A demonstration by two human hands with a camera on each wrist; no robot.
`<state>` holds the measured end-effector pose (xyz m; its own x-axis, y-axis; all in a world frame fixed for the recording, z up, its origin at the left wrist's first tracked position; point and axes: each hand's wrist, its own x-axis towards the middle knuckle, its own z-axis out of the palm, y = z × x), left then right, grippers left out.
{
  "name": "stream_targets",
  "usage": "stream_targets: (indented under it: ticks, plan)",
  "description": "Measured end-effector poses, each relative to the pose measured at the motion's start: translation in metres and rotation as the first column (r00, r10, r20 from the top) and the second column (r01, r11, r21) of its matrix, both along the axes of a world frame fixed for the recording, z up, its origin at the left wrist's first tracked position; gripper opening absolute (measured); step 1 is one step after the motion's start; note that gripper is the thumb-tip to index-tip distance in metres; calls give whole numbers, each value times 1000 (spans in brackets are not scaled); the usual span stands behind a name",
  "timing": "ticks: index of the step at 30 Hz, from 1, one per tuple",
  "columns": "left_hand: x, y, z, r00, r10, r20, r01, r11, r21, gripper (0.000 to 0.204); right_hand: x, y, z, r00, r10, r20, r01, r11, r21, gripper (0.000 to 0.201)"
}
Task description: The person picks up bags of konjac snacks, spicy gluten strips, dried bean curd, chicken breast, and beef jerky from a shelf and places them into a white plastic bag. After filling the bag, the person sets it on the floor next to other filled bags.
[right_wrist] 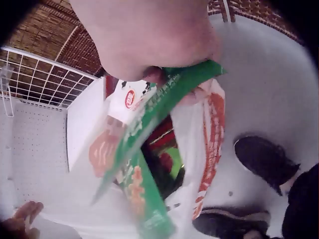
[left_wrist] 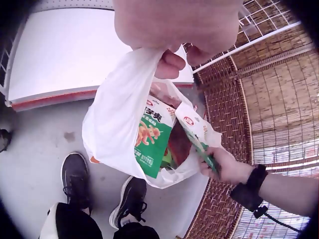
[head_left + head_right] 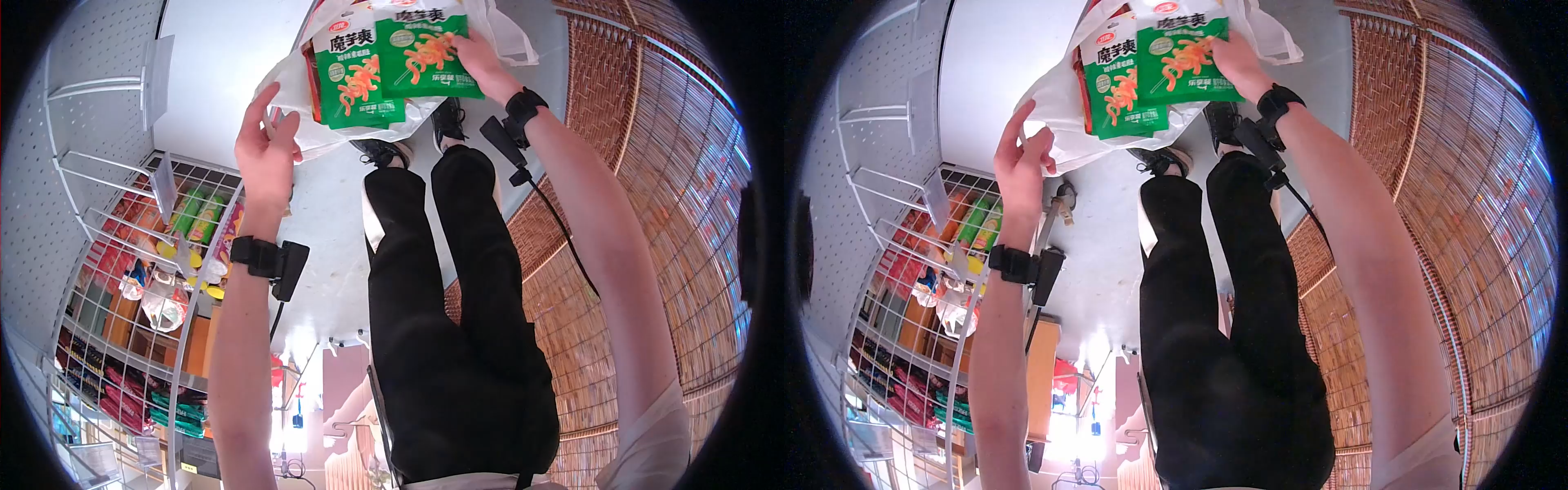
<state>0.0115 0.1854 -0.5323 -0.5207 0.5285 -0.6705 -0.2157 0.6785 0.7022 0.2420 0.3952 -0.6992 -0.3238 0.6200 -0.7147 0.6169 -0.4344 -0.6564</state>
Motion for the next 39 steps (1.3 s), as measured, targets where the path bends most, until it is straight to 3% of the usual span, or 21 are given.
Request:
stream_targets:
  ticks: [3, 5, 6, 7, 9, 13, 15, 17, 18, 19, 21, 22, 24, 27, 28, 29, 31, 32, 34, 38, 39]
  plan:
    - [2, 2, 2, 995, 91, 43, -92, 995, 25, 53, 22, 17, 8, 986, 90, 140, -104, 990, 97, 41]
    - [3, 4, 4, 994, 103, 46, -104, 994, 19, 56, 28, 21, 14, 833, 494, 249, -503, 864, -31, 42]
    - [4, 4, 4, 992, 114, 44, -115, 993, 14, 57, 26, 20, 23, 820, 560, 113, -536, 823, -189, 43]
    - [4, 5, 3, 991, 125, 42, -126, 992, 10, 58, 24, 12, 27, 819, 562, 112, -538, 821, -190, 43]
    - [7, 6, 3, 994, 105, 41, -106, 994, 13, 58, 16, -5, 32, 623, 779, 74, -782, 623, 24, 41]
    - [16, 11, 9, 997, 62, 43, -63, 998, 19, 56, -16, -24, 38, 679, 733, 41, -731, 680, -54, 43]
    - [17, 10, 9, 997, 64, 42, -64, 998, 13, 57, -29, -25, 14, 879, 478, 5, -477, 877, 57, 43]
    - [13, 5, 8, 997, 66, 41, -66, 998, 4, 57, -29, -18, -30, 954, 297, 42, -298, 920, 255, 46]
    - [10, 3, 7, 998, 51, 29, -51, 999, 2, 57, -34, -11, -16, 962, 225, 157, -272, 861, 430, 54]
    - [8, 2, 6, 999, 38, 17, -38, 999, 2, 57, -23, -4, -32, 962, 225, 155, -270, 862, 429, 54]
    - [6, 1, 7, 998, 55, 8, -55, 998, -14, 57, 2, 26, -55, 918, 396, -14, -277, 667, 691, 70]
    - [6, 2, 8, 997, 72, 0, -72, 997, -30, 57, 3, 33, -34, 917, 398, -9, -281, 662, 695, 70]
    - [5, 3, 9, 997, 76, 3, -76, 996, -36, 57, 12, 44, 14, 828, 338, 447, -461, 865, 198, 44]
    - [3, -2, 9, 997, 72, 24, -72, 997, -34, 59, 22, 42, 38, 881, 174, 439, -352, 861, 366, 41]
    - [3, -3, 9, 997, 61, 47, -60, 998, -26, 60, 90, 57, -71, 716, 410, 564, -698, 423, 579, 57]
    - [5, -1, 9, 997, 61, 43, -60, 998, -20, 60, 81, 59, -53, 719, 407, 564, -695, 420, 584, 57]
    - [10, 0, 12, 994, 88, 60, -86, 996, -33, 60, 47, 51, 5, 918, 342, 198, -394, 837, 381, 58]
    - [12, 1, 12, 994, 87, 69, -84, 996, -38, 61, 42, 49, 6, 919, 341, 197, -392, 836, 383, 58]
    - [15, 6, 12, 996, 78, 46, -77, 996, -34, 58, 35, 44, 10, 871, 397, 290, -491, 693, 527, 63]
    - [16, 6, 9, 996, 85, 20, -84, 995, -52, 55, 24, 45, 49, 840, 262, 475, -435, 849, 299, 72]
    - [16, 5, 9, 996, 85, 19, -84, 995, -53, 55, 37, 42, 35, 870, 129, 476, -437, 650, 621, 73]
